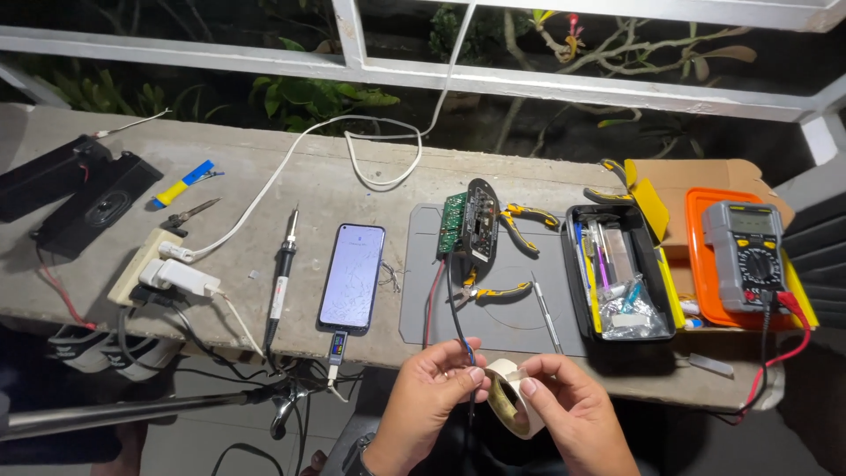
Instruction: The person sits on the floor and wraps a black wire with white tape. They briefly interact with a smartphone on the table before continuing to wrap the wire.
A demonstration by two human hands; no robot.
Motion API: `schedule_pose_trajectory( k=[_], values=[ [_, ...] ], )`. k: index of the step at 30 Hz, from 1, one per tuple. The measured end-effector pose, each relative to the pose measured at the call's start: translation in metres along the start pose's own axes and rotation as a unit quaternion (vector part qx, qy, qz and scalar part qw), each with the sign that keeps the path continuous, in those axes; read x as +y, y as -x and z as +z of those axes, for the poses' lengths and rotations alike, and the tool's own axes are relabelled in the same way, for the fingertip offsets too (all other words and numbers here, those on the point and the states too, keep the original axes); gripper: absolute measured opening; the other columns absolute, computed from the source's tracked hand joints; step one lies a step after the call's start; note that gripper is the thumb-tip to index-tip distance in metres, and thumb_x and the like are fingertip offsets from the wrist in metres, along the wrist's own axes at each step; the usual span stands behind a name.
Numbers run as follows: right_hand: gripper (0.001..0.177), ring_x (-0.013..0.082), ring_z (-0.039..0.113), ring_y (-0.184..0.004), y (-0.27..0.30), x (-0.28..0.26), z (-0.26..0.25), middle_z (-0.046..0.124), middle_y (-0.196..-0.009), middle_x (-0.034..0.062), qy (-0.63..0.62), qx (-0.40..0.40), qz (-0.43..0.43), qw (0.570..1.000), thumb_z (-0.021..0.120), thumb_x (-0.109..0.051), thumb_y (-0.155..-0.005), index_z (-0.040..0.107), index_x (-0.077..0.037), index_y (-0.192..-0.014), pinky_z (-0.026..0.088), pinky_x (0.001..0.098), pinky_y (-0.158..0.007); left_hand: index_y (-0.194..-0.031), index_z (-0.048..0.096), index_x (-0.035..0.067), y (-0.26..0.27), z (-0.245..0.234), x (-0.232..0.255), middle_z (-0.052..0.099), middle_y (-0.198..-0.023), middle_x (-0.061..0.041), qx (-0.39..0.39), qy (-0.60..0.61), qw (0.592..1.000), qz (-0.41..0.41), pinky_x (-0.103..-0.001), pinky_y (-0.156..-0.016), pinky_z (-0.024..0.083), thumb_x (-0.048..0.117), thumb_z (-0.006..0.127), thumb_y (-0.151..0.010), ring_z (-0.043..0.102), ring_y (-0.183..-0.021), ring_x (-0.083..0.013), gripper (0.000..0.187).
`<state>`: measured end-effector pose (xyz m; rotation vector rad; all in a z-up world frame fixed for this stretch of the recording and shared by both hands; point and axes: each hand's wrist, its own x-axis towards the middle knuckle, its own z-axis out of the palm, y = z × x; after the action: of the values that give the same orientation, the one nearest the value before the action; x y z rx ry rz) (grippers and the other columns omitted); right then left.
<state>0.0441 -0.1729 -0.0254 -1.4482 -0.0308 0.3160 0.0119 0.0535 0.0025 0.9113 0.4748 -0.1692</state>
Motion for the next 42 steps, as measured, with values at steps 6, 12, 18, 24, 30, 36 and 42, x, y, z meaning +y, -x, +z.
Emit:
schedule_pose_trajectory(
  k=[6,12,18,24,30,36,42],
  values=[
    [0.015,0.0217,0.077,-0.091,0.012,0.008,-0.014,0.085,-0.104,0.0136,-0.017,0.039,-0.010,0.999,0.083,0.002,-0.100,0.085,0.003,-0.114,0.064,0.0373,-0.078,-0.107,0.079,-0.010,-0.008,0.003,-0.007,0.082,-0.139,-0.021,0.022,-0.027,0.999,0.025,-0.037,-0.077,0.076,-0.011,0.086,-0.093,0.082,-0.084,-0.0269,0.015],
    [0.020,0.0244,0.075,-0.096,0.015,0.035,-0.025,0.084,-0.108,0.0166,-0.075,0.072,-0.033,0.994,0.084,0.008,-0.097,0.084,0.004,-0.116,0.061,0.0373,-0.081,-0.157,0.078,0.015,0.004,-0.002,-0.011,0.093,-0.114,0.002,0.097,-0.344,0.934,0.025,-0.021,-0.093,0.071,0.029,0.093,-0.091,0.082,-0.091,-0.0039,0.069],
    [0.022,0.0256,0.078,-0.101,0.018,0.044,-0.029,0.087,-0.111,0.0177,-0.122,0.058,-0.047,0.990,0.087,0.007,-0.095,0.086,0.004,-0.116,0.062,0.0389,-0.088,-0.153,0.070,0.003,0.037,-0.001,0.001,0.082,-0.140,-0.016,-0.018,-0.507,0.756,0.414,-0.045,-0.110,0.060,0.034,0.090,-0.097,0.080,-0.127,-0.0335,0.068],
    [0.027,0.0334,0.084,-0.098,0.029,0.051,-0.026,0.089,-0.109,0.0250,-0.196,0.016,0.003,0.980,0.087,0.010,-0.093,0.086,0.005,-0.120,0.067,0.0464,-0.089,-0.172,0.047,0.006,0.041,0.018,-0.008,0.051,-0.171,-0.024,-0.141,-0.484,0.774,0.384,-0.053,-0.134,0.042,0.032,0.103,-0.087,0.051,-0.161,-0.0413,0.105],
    [0.030,0.0283,0.086,-0.094,0.038,0.017,-0.019,0.094,-0.105,0.0223,-0.057,0.062,0.002,0.996,0.091,0.009,-0.088,0.090,0.009,-0.118,0.074,0.0443,-0.081,-0.164,0.057,0.006,0.051,0.037,0.002,0.063,-0.153,-0.017,-0.103,-0.522,0.755,0.383,-0.049,-0.120,0.050,0.024,0.087,-0.086,0.062,-0.139,-0.0358,0.085],
    [0.076,0.0164,0.091,-0.081,0.046,-0.004,-0.009,0.095,-0.116,0.0130,0.181,0.145,-0.113,0.966,0.102,-0.003,-0.074,0.071,-0.007,-0.144,0.073,0.0273,-0.077,-0.168,0.055,0.006,0.051,0.035,0.005,0.062,-0.152,-0.016,-0.108,-0.548,0.741,0.372,-0.052,-0.120,0.049,0.022,0.084,-0.084,0.060,-0.139,-0.0385,0.090],
    [0.049,0.0140,0.084,-0.104,0.036,-0.062,-0.016,0.085,-0.145,0.0075,0.226,-0.091,-0.150,0.958,0.079,-0.010,-0.100,0.080,-0.010,-0.149,0.072,0.0281,-0.089,-0.167,0.055,0.002,0.054,0.036,0.012,0.062,-0.149,-0.018,-0.169,-0.534,0.748,0.355,-0.049,-0.124,0.047,0.014,0.082,-0.077,0.061,-0.138,-0.0384,0.095]
  ],
)
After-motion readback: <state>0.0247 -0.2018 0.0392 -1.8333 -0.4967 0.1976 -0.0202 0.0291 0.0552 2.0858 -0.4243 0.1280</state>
